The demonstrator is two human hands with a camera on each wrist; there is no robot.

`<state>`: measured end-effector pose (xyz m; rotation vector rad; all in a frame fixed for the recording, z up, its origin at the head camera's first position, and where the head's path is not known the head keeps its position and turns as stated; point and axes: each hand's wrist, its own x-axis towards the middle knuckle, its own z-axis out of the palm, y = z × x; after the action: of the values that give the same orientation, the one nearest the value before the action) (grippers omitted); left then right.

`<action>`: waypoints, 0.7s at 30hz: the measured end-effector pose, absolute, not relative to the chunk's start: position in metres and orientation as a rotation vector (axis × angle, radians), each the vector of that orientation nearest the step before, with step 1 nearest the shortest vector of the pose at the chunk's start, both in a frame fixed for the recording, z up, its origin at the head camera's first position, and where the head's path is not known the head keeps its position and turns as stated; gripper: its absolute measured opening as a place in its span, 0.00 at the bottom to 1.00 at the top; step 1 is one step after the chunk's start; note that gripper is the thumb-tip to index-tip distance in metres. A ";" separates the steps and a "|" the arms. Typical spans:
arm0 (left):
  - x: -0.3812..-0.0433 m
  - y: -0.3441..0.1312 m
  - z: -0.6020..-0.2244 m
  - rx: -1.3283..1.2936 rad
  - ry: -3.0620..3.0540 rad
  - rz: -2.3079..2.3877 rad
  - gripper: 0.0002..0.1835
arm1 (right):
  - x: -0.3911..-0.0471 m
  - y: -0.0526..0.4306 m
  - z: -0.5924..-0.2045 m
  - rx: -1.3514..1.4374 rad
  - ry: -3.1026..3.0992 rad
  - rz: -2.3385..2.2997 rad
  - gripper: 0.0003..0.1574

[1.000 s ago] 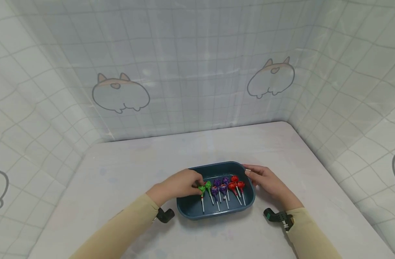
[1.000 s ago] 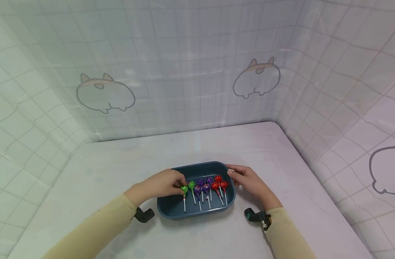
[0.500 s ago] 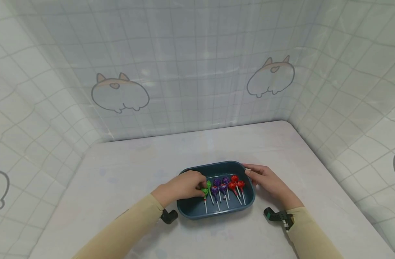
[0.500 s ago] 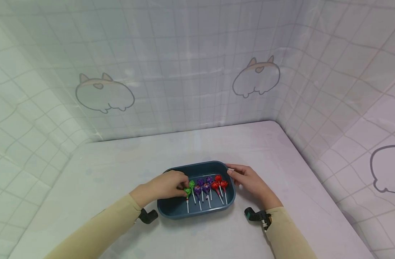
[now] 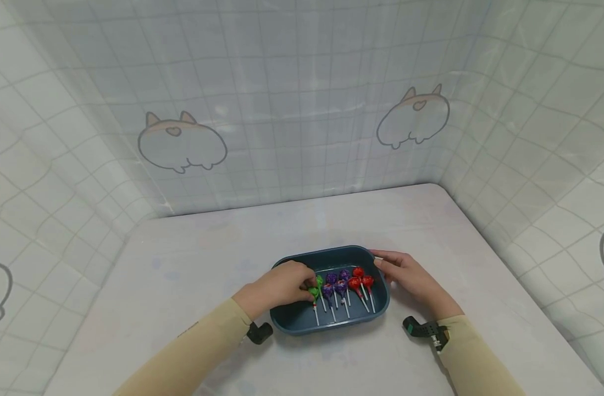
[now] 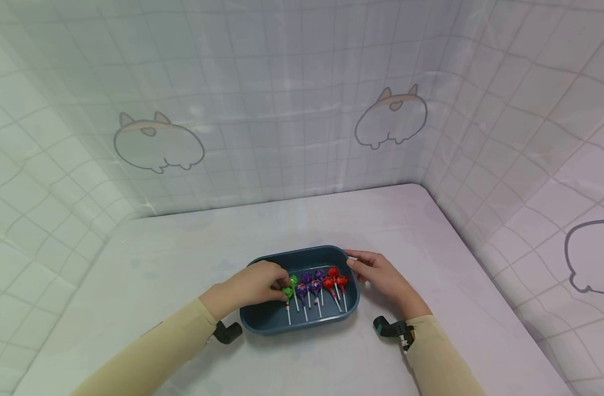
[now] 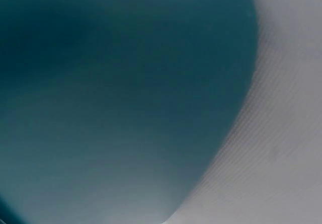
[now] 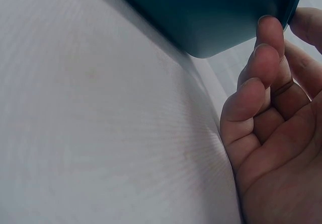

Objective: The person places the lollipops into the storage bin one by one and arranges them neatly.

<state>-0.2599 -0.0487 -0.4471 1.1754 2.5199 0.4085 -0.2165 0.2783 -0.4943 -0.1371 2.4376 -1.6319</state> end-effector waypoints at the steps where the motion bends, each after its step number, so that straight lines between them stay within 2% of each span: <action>1: -0.260 -0.049 -0.447 1.178 2.520 0.411 0.10 | -0.216 0.278 -0.494 -0.136 2.435 -1.634 0.29; 14: -0.258 -0.053 -0.440 1.156 2.523 0.427 0.13 | -0.215 0.278 -0.493 -0.136 2.449 -1.625 0.30; 21: -0.272 -0.071 -0.412 1.140 2.626 0.540 0.15 | -0.220 0.292 -0.480 -0.152 2.503 -1.714 0.33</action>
<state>-0.2719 -0.0711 -0.4121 1.1404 2.6262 0.5405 -0.2204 0.2923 -0.4805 -0.1523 2.5025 -1.7142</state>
